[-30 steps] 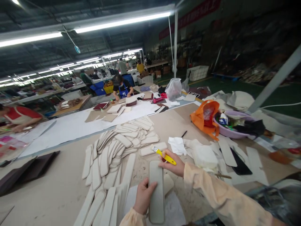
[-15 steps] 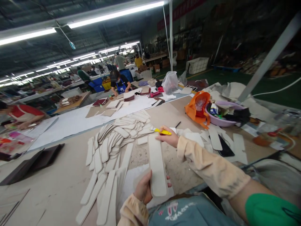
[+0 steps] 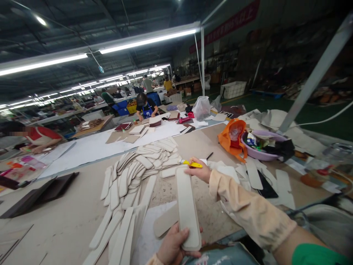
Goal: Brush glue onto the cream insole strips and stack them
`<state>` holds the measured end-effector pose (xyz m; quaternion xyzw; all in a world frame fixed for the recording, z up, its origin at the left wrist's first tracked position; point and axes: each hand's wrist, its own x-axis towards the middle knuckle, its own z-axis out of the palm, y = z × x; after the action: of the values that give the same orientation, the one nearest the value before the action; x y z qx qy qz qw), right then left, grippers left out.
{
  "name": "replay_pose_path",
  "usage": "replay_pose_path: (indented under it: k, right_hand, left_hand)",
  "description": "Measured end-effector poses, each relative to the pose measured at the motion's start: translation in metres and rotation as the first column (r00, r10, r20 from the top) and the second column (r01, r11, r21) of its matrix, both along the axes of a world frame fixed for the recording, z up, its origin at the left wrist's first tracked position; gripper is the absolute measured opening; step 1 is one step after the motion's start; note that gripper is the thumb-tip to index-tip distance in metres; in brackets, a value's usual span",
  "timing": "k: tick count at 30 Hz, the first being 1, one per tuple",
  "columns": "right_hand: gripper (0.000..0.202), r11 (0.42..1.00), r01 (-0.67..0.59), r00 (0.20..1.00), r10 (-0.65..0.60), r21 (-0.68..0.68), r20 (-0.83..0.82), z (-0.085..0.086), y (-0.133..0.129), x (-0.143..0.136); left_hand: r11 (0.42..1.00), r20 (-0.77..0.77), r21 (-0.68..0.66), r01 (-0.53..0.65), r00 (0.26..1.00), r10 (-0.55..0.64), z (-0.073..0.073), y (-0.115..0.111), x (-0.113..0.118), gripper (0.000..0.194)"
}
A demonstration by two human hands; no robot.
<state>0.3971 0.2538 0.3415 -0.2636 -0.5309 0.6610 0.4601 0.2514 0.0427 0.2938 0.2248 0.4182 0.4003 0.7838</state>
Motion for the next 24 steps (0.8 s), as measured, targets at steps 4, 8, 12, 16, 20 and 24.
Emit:
replay_pose_path:
  k: [4, 8, 12, 16, 20, 24]
  right_hand:
    - [0.048, 1.0, 0.004, 1.0, -0.004, 0.01, -0.004, 0.001, 0.002, 0.0]
    - [0.046, 1.0, 0.018, 0.999, -0.018, 0.011, 0.033, 0.001, 0.005, 0.001]
    - [0.045, 1.0, 0.021, 0.999, -0.021, 0.02, 0.048, 0.0, 0.011, 0.001]
    - [0.046, 1.0, 0.015, 0.999, -0.015, -0.004, 0.045, -0.003, 0.015, 0.0]
    - [0.045, 1.0, 0.021, 0.999, -0.02, -0.02, 0.046, -0.005, 0.018, -0.001]
    - [0.046, 0.999, -0.014, 1.0, 0.015, -0.047, 0.014, -0.006, 0.02, -0.003]
  left_hand:
    - [1.0, -0.01, 0.012, 0.007, 1.0, -0.007, -0.001, 0.001, 0.0, 0.038]
    - [1.0, 0.04, -0.01, -0.016, 0.999, 0.017, 0.009, 0.003, 0.002, 0.045]
    - [0.995, 0.191, -0.096, 0.016, 0.982, 0.002, 0.018, 0.007, 0.002, 0.061]
    - [0.997, 0.074, -0.058, -0.051, 0.996, 0.055, 0.012, 0.007, 0.005, 0.047]
    - [0.993, -0.034, -0.048, -0.109, 0.994, 0.108, 0.002, 0.006, 0.008, 0.038]
    - [0.994, -0.043, -0.05, -0.097, 0.995, 0.095, -0.004, 0.009, 0.006, 0.039]
